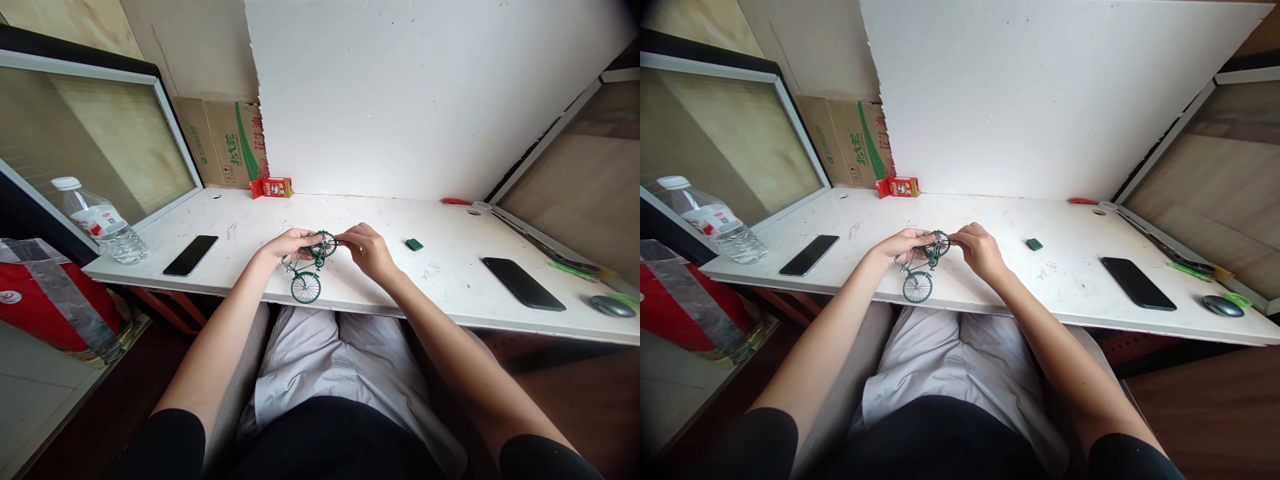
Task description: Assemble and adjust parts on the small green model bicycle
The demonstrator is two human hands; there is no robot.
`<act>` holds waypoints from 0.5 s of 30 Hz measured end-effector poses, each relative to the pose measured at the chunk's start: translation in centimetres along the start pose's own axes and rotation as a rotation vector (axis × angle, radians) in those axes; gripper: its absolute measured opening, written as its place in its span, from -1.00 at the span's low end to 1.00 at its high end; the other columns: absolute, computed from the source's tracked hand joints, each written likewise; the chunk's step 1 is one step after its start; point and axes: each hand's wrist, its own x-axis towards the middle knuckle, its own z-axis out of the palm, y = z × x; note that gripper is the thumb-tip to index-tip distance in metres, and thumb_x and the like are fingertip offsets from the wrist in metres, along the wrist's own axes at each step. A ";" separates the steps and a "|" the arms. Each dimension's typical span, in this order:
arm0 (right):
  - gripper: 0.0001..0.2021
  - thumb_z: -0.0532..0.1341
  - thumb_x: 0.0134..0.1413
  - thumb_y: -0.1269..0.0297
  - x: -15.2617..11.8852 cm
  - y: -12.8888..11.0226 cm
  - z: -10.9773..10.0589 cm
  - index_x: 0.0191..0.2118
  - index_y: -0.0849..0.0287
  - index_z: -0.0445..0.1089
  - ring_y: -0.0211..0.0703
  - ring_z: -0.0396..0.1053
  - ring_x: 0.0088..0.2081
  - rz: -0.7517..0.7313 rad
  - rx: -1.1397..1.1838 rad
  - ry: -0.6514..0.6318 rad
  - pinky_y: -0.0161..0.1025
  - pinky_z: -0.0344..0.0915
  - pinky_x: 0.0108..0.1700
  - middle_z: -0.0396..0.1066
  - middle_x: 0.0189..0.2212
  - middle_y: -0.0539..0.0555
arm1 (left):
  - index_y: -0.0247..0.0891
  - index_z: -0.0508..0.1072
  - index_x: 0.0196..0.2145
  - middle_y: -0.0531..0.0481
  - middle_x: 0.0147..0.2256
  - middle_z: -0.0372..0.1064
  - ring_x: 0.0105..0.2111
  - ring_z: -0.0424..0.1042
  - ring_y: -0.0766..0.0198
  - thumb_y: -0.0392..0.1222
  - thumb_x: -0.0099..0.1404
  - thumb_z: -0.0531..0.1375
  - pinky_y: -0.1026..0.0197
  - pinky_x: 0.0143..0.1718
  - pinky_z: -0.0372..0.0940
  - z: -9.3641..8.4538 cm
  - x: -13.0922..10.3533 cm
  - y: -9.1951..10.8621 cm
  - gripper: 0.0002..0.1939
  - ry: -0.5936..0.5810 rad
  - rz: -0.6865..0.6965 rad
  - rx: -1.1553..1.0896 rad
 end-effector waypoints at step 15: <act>-0.75 0.15 0.45 0.44 -0.2 -0.3 -0.5 -0.10 0.10 0.60 0.00 0.39 -0.12 -0.057 -0.163 -0.095 -0.12 0.36 -0.18 0.57 -0.21 0.16 | -0.29 0.66 -0.02 -0.29 0.06 0.58 -0.11 0.59 0.14 0.13 0.12 0.54 0.18 -0.15 0.43 0.0 0.8 -0.7 -0.42 -0.025 -0.023 0.056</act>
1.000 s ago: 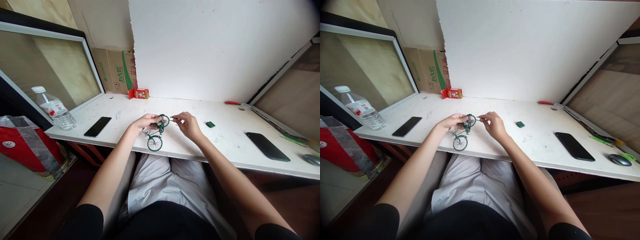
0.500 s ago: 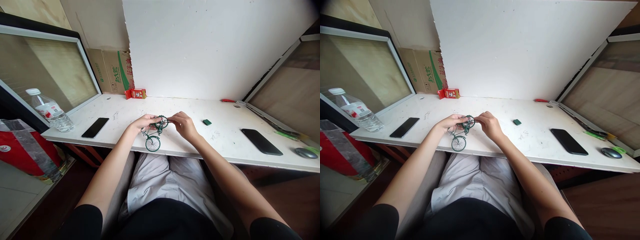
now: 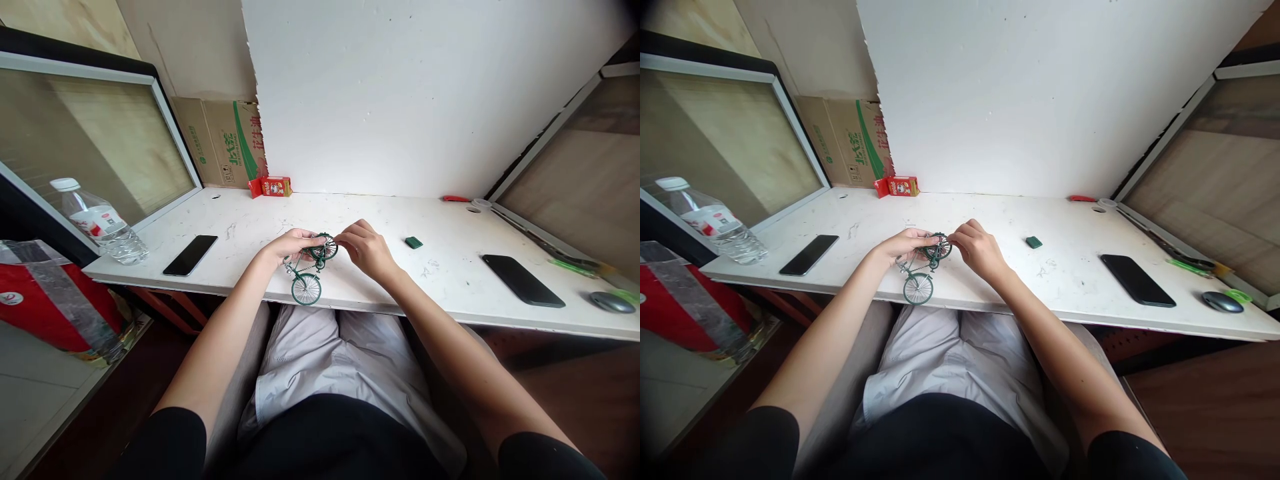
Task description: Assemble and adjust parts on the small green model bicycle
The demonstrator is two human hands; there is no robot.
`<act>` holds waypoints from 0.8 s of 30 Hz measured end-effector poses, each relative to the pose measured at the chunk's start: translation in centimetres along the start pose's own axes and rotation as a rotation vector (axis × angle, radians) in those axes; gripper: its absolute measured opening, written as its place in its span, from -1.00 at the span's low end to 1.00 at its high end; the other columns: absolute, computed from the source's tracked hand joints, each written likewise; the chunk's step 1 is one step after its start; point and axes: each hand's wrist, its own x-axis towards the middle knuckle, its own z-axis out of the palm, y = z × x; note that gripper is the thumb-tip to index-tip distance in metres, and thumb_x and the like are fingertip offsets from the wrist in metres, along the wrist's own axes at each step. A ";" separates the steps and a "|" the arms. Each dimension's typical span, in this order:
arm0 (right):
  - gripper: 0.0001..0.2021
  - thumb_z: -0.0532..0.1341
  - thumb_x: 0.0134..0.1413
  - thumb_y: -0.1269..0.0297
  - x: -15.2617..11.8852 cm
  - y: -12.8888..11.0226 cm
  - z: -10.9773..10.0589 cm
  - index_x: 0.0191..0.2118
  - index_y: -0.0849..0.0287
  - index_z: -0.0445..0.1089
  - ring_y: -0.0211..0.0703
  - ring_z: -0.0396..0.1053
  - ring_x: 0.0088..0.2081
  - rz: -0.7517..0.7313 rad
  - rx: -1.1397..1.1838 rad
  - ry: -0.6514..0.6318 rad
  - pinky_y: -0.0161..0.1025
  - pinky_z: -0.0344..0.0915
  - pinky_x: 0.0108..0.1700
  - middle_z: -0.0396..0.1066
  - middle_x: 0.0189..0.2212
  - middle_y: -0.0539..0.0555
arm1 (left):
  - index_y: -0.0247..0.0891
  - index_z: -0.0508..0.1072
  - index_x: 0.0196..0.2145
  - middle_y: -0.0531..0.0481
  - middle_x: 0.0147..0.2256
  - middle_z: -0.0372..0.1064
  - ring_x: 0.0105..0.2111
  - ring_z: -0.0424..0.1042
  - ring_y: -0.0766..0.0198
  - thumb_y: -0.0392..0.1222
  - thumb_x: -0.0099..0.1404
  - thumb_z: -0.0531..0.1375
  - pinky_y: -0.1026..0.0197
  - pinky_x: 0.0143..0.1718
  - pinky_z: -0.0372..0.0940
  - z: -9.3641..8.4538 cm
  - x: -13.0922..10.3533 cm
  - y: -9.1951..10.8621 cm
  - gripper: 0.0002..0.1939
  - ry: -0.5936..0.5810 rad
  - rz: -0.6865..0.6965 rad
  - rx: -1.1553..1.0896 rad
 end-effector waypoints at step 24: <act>-0.73 0.12 0.49 0.30 0.0 -0.1 0.7 0.04 0.06 0.59 0.02 0.44 -0.09 0.110 0.266 0.085 0.04 0.46 -0.04 0.57 -0.16 0.17 | -0.36 0.68 -0.10 -0.26 -0.12 0.64 -0.23 0.58 0.17 0.09 0.14 0.54 0.15 -0.16 0.36 1.0 0.0 0.1 -0.48 0.016 0.043 0.003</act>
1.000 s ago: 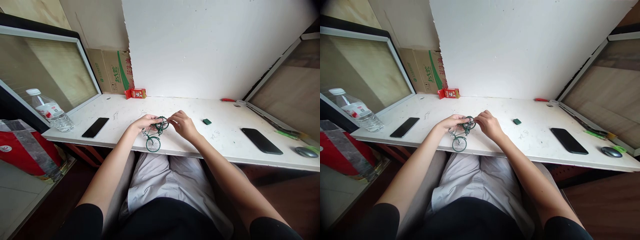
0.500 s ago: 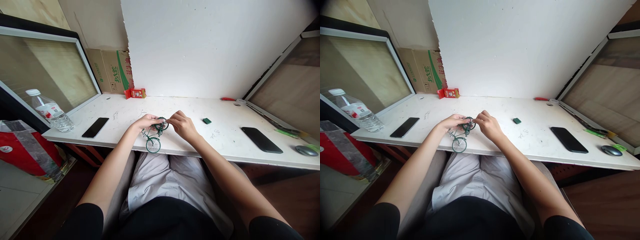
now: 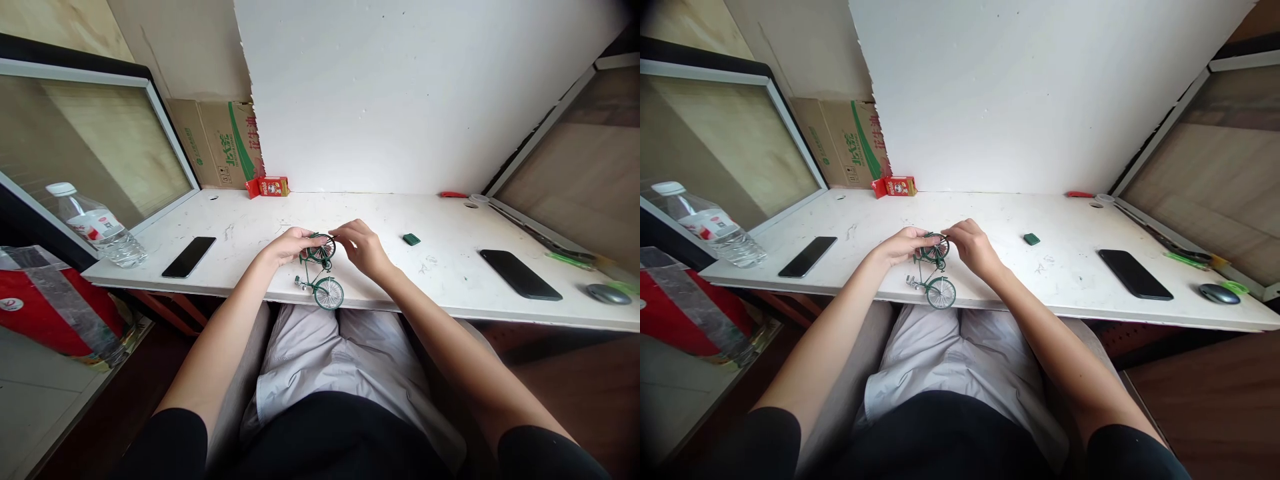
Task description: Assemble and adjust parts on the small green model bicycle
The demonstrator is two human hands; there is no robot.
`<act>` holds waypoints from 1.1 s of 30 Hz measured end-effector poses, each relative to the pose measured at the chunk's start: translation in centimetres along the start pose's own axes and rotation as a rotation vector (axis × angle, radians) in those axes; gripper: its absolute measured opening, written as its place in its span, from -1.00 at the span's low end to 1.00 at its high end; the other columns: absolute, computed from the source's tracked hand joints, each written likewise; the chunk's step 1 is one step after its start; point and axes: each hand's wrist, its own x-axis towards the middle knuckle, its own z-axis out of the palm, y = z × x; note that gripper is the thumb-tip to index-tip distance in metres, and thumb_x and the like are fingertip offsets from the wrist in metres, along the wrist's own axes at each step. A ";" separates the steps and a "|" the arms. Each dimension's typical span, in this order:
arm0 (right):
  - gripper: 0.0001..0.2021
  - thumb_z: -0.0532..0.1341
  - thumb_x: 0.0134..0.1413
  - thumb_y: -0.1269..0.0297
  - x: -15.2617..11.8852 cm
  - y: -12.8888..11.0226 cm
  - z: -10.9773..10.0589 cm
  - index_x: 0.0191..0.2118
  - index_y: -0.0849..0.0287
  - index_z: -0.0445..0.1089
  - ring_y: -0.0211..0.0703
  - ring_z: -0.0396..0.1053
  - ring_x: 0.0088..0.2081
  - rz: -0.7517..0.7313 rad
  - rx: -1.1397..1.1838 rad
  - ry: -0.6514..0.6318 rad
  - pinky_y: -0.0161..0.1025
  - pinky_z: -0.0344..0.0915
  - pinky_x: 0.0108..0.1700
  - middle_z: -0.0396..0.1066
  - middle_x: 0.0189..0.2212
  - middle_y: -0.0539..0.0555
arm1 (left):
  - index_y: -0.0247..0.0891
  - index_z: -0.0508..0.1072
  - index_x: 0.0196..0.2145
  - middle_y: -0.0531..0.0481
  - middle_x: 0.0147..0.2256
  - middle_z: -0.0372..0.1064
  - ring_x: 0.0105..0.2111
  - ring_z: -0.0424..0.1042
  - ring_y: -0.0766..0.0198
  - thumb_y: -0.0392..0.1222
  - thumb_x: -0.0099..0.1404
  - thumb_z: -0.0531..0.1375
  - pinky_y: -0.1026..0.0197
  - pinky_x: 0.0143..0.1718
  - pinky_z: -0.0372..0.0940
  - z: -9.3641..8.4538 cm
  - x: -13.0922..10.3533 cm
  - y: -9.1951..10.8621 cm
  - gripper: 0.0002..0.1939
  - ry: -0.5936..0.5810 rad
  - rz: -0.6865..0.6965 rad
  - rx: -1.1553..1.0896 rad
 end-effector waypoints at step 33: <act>-0.67 0.35 0.30 -0.06 -0.4 0.1 1.6 0.00 0.00 0.67 0.03 0.57 0.00 0.313 0.490 0.127 0.05 0.50 0.10 0.64 -0.04 0.14 | -0.29 0.62 -0.02 -0.11 -0.10 0.56 -0.17 0.50 0.27 0.00 0.06 0.60 0.23 -0.11 0.30 0.5 0.4 -0.7 -0.42 0.032 0.199 -0.173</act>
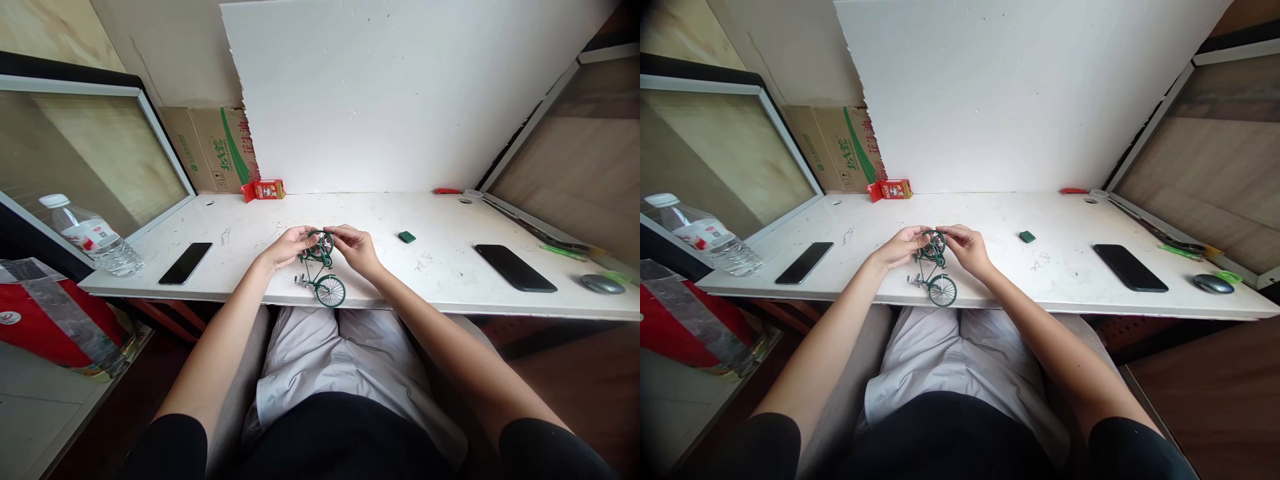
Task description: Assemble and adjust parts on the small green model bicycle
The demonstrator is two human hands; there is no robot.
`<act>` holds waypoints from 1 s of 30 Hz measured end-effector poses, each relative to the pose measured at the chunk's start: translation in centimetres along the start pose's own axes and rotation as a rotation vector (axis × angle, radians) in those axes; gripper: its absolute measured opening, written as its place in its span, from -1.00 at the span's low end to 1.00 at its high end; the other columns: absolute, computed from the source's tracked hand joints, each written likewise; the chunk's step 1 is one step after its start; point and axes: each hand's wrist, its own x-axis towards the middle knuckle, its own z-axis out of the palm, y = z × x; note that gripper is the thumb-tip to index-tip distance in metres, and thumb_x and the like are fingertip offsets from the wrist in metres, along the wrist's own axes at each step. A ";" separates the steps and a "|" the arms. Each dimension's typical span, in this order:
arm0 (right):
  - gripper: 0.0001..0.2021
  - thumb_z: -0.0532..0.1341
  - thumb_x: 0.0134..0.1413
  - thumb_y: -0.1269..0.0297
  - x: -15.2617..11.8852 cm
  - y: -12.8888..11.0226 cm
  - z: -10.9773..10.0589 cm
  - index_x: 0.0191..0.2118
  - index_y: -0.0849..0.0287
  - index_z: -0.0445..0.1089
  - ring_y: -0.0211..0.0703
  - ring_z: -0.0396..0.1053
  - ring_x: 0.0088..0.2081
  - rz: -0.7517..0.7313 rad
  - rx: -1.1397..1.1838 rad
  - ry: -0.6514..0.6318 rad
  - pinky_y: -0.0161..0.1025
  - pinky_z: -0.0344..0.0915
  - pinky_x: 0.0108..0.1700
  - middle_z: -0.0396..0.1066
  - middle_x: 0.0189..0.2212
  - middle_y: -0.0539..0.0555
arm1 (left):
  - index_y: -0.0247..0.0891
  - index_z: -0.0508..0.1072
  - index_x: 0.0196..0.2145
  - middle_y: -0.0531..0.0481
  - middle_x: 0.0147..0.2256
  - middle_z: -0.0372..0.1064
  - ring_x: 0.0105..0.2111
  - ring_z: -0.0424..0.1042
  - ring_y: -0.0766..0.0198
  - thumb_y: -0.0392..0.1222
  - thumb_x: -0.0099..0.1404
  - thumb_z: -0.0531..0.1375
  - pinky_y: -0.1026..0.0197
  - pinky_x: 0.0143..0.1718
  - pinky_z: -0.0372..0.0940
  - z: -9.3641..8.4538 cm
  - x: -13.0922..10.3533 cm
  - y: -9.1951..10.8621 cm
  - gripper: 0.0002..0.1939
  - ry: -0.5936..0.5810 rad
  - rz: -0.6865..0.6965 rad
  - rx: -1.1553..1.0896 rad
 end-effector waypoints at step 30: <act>-0.70 0.22 0.45 0.28 -0.5 -1.6 0.9 0.16 -0.10 0.58 -0.12 0.49 -0.17 -0.314 -0.247 0.078 -0.09 0.47 -0.10 0.54 -0.20 0.08 | -0.34 0.66 -0.08 -0.08 -0.25 0.57 -0.31 0.48 0.31 0.01 0.06 0.60 0.24 -0.18 0.31 -0.6 0.1 -0.4 -0.46 -0.083 0.034 -0.119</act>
